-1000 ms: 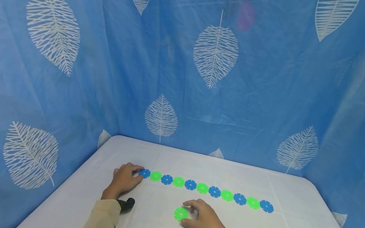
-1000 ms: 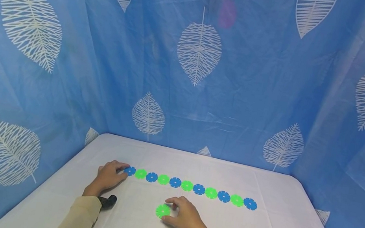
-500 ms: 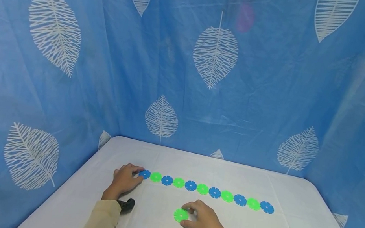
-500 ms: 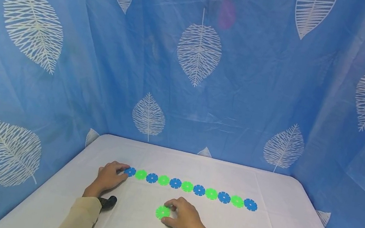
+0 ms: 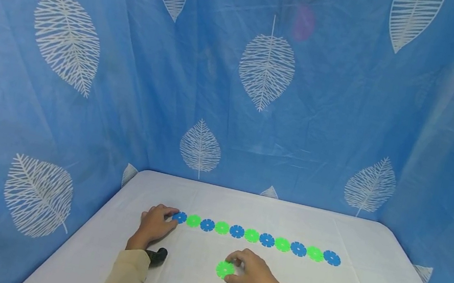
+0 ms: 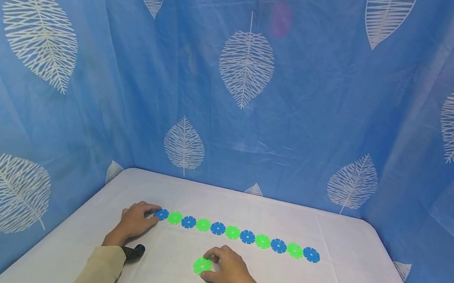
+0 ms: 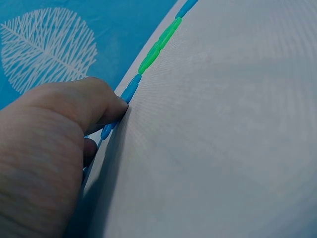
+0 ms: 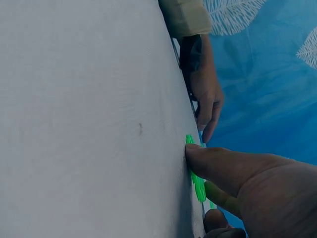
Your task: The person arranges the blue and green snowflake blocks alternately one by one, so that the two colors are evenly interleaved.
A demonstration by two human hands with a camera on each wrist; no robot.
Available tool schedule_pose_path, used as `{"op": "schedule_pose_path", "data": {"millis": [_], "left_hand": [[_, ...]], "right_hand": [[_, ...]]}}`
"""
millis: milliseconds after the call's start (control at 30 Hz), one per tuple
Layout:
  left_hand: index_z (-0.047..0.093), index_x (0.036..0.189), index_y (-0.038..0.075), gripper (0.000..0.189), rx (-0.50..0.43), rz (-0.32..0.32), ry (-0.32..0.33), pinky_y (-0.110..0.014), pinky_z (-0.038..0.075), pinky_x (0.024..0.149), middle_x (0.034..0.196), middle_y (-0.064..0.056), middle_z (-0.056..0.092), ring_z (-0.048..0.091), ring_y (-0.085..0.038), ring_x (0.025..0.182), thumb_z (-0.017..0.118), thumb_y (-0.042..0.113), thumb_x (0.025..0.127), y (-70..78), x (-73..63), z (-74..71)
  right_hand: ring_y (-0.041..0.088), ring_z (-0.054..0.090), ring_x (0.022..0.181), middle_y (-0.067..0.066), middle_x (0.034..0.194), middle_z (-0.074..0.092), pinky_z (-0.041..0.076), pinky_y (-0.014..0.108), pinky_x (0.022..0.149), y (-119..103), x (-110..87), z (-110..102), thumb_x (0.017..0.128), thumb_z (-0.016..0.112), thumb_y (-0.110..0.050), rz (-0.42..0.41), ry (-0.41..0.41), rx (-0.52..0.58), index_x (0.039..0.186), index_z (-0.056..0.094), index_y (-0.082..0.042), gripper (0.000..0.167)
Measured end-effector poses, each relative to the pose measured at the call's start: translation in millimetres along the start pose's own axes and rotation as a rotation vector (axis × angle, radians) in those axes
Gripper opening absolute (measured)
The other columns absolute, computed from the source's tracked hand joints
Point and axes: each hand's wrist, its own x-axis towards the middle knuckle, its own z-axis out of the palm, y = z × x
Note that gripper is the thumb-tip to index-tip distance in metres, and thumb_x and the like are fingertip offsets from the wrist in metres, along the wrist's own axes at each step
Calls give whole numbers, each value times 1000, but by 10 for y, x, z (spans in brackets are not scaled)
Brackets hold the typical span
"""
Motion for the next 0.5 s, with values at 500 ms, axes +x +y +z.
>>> {"op": "schedule_pose_path", "data": {"millis": [500], "left_hand": [[73, 121, 25, 37, -1, 0, 8, -42, 31, 81, 112, -3, 68, 59, -25, 107, 71, 33, 85, -37, 15, 30]], "right_hand": [[0, 59, 79, -14, 84, 65, 48, 25, 78, 133, 8, -38, 81, 82, -34, -136, -73, 178, 113, 65, -27, 38]]}}
